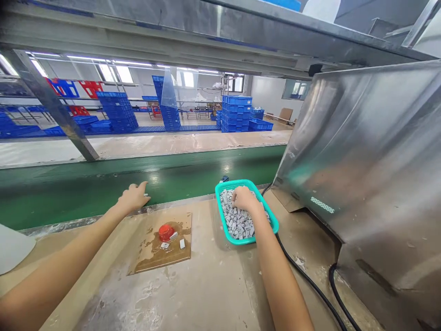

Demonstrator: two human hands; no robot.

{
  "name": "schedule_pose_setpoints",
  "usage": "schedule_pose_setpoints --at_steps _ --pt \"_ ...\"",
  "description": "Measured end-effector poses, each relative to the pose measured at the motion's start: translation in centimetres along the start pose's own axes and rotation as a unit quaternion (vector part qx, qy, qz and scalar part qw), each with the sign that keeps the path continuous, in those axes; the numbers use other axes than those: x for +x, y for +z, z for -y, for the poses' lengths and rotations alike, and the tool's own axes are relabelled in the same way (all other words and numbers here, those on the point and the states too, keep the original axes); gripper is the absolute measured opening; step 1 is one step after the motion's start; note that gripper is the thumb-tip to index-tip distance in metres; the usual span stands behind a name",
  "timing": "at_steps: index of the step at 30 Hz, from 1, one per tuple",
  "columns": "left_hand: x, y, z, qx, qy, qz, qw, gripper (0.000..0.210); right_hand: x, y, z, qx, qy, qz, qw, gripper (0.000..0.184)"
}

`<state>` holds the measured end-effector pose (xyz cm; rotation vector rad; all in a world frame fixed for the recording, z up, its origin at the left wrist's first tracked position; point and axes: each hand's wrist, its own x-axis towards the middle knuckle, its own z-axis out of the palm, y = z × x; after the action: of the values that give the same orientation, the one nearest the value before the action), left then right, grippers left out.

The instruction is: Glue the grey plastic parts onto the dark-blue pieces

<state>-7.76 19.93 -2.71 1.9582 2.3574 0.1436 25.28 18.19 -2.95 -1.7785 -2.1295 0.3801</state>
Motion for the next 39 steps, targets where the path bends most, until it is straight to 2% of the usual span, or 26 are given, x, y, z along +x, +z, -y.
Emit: schedule_pose_setpoints --at_steps 2,5,9,11,13,16,20,23,25,26,27,30,34,36,39 --pt "0.7 0.0 -3.0 -0.001 0.044 0.009 0.999 0.062 0.1 -0.2 -0.3 0.022 0.003 -0.016 1.000 0.015" --pt "1.9 0.3 -8.6 -0.024 0.152 0.050 0.987 0.062 0.2 -0.3 -0.3 0.053 -0.001 -0.046 0.998 0.019" --pt "3.2 1.2 -15.8 -0.051 0.241 0.093 0.965 0.047 0.2 -0.2 0.1 0.087 -0.022 -0.064 0.994 0.027" --pt "3.6 1.8 -18.0 -0.056 0.256 0.104 0.960 0.037 0.1 -0.3 0.3 0.100 -0.028 -0.068 0.992 0.031" --pt "3.8 2.3 -18.9 -0.059 0.259 0.113 0.957 0.032 0.0 -0.4 0.4 0.114 -0.031 -0.073 0.990 0.035" --pt "4.0 2.5 -18.0 -0.071 0.247 0.116 0.959 0.030 0.1 -0.3 0.4 0.138 -0.037 -0.075 0.987 0.033" --pt "3.4 1.1 -14.5 -0.137 0.210 0.089 0.964 0.021 0.3 0.2 0.2 0.174 -0.050 -0.069 0.981 0.024" --pt "1.6 -0.7 -11.4 -0.218 0.179 0.066 0.957 0.018 0.3 0.5 0.1 0.198 -0.059 -0.068 0.976 0.017" --pt "-0.4 -1.9 -9.2 -0.303 0.164 0.069 0.936 0.019 0.2 0.5 0.1 0.205 -0.068 -0.072 0.974 0.014" --pt "-1.5 -2.4 -8.0 -0.363 0.157 0.079 0.915 0.019 0.1 0.4 0.1 0.207 -0.073 -0.077 0.973 0.013" --pt "-2.8 -2.8 -6.9 -0.441 0.147 0.094 0.880 0.019 0.1 0.3 0.2 0.206 -0.080 -0.083 0.972 0.012" --pt "-6.5 -3.1 -3.8 -0.640 0.092 0.118 0.754 0.026 -0.2 -0.1 1.1 0.224 -0.113 -0.109 0.962 0.010" --pt "-9.6 -2.4 -1.5 -0.770 -0.008 0.103 0.630 0.025 -1.4 0.4 4.9 0.315 -0.153 -0.123 0.929 0.011" --pt "-10.1 -2.2 -1.1 -0.800 -0.039 0.107 0.589 0.020 -2.3 1.4 7.5 0.322 -0.177 -0.101 0.925 0.008" --pt "-10.2 -2.2 -0.8 -0.818 -0.056 0.118 0.560 0.016 -3.6 3.4 10.5 0.251 -0.247 -0.067 0.934 0.008"
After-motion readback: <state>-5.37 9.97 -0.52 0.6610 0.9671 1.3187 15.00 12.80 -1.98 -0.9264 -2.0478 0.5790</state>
